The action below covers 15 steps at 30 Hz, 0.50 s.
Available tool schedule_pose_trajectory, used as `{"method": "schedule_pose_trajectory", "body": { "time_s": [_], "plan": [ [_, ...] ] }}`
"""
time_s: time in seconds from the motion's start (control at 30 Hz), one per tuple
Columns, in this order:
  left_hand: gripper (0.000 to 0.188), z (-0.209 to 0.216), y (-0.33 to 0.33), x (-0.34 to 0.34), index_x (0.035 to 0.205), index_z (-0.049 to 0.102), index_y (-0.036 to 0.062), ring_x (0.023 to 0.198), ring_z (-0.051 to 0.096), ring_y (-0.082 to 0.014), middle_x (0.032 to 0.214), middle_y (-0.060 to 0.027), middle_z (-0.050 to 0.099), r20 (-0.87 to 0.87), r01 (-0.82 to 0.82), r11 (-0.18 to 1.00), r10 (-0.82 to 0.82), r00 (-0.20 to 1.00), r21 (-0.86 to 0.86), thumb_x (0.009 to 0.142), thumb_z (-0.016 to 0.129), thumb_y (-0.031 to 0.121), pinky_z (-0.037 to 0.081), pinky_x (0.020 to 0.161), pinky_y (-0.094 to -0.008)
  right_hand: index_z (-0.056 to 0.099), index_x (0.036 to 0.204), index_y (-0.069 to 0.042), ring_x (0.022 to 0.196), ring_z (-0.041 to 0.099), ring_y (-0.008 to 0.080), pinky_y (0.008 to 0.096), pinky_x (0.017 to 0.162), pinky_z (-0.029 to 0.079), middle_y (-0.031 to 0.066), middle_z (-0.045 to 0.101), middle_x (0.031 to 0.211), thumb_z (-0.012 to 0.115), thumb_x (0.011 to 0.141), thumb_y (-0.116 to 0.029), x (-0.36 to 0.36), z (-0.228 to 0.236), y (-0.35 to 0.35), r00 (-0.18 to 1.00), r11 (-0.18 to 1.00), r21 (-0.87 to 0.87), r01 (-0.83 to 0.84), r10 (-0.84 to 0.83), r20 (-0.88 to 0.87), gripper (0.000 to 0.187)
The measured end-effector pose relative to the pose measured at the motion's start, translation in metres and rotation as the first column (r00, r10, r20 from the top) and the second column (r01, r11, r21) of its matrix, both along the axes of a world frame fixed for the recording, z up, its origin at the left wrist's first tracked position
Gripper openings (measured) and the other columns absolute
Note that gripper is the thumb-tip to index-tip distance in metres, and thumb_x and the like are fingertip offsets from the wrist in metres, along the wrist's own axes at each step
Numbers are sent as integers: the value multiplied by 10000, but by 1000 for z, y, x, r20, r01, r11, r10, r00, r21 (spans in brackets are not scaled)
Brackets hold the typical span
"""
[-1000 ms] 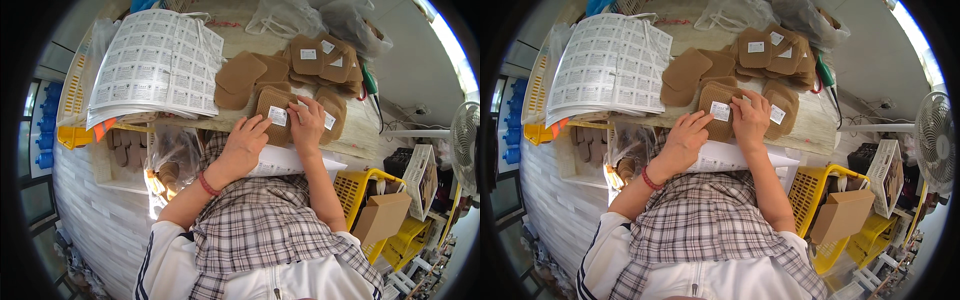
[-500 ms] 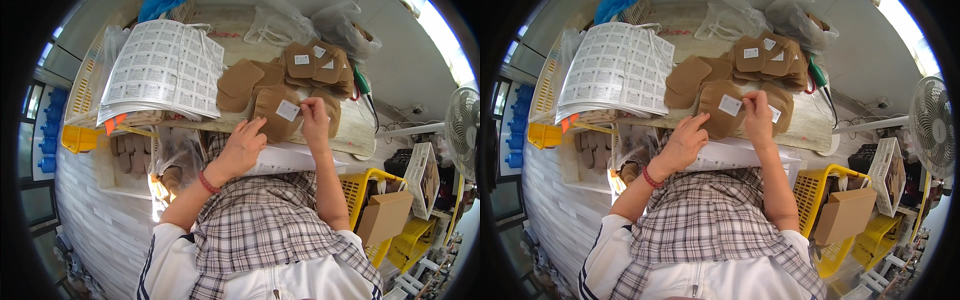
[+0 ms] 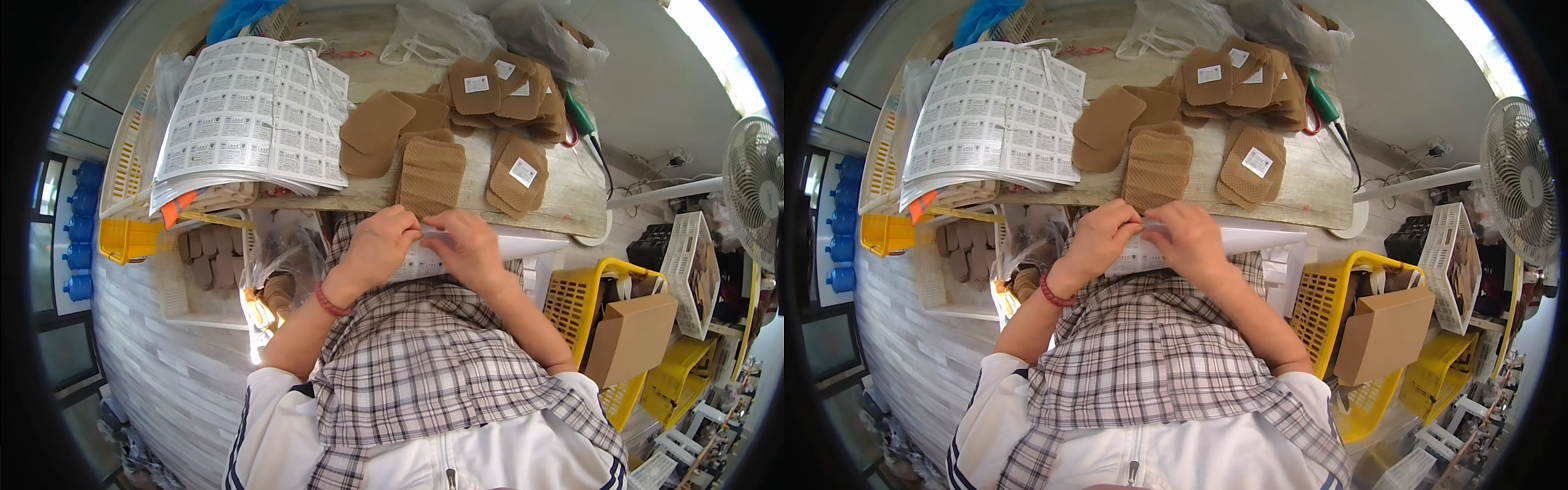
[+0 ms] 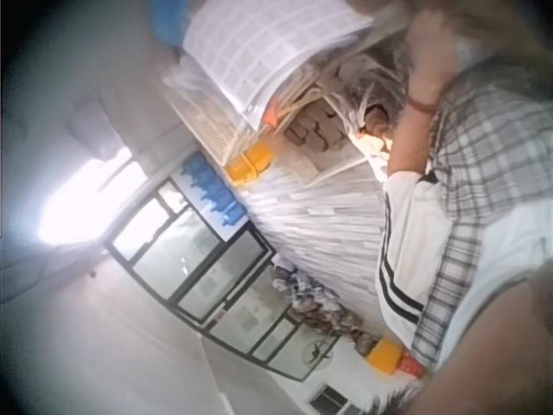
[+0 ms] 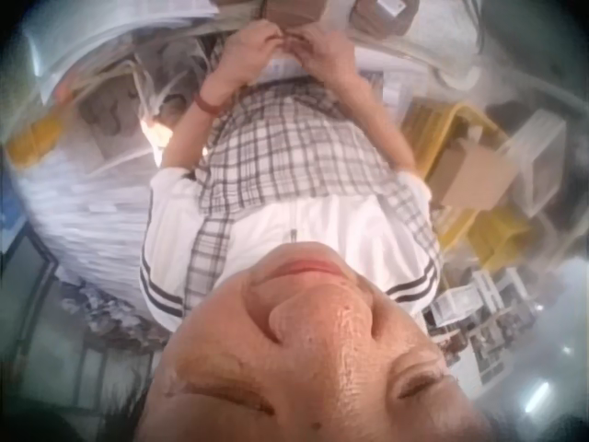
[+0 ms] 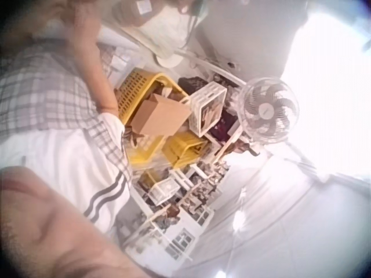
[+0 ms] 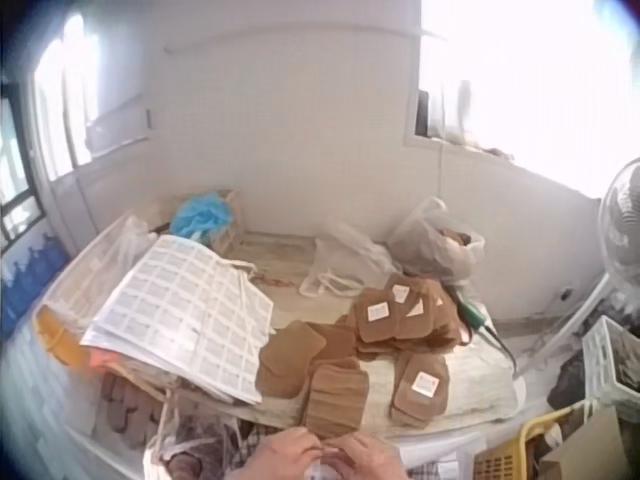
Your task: The person repeatedly peels small white labels from a sheet and affixes them to brown rectangular pads on a cluttered worktable. The person handles the pads one at a time, placing each labeled pad into a growing stack.
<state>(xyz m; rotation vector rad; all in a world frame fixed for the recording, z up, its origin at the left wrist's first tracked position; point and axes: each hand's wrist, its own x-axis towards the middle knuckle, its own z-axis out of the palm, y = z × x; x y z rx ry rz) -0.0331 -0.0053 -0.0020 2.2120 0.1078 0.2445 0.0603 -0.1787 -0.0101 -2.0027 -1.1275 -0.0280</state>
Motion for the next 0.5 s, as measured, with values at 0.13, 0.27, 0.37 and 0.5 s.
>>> {"method": "schedule_pose_trajectory", "body": {
  "time_s": [0.13,0.27,0.37,0.5],
  "plan": [
    [99,-2,11,-11,960,707,1,756,625,-173,845,-77,668,-66,-84,989,76,995,-122,913,685,85,489,697,-298,740,892,-128,729,630,231,338,687,479,1,676,808,814,755,-124,-4,-14,7,998,996,59,61,-62,17,155],
    [144,-8,28,-22,992,719,-35,763,618,-73,830,-36,710,-222,-133,944,66,973,-301,941,660,86,499,698,-248,749,890,-138,746,637,212,338,689,482,-3,678,821,808,753,-106,-1,-20,7,996,992,120,30,-40,83,153],
    [140,-14,29,-22,981,729,-20,737,621,-68,813,-22,711,-276,-184,916,84,957,-357,935,670,98,496,666,-238,752,886,-136,766,646,205,341,702,492,-1,685,844,803,759,-93,-6,-22,11,985,988,152,-6,-21,169,144],
    [143,-7,31,-18,972,749,-1,666,618,-56,789,-10,709,-344,-220,878,67,936,-425,934,681,119,476,561,-219,747,884,-119,809,654,228,354,741,513,13,688,884,812,745,-79,-6,-25,13,980,984,178,-5,-31,197,159]
  ]
}}
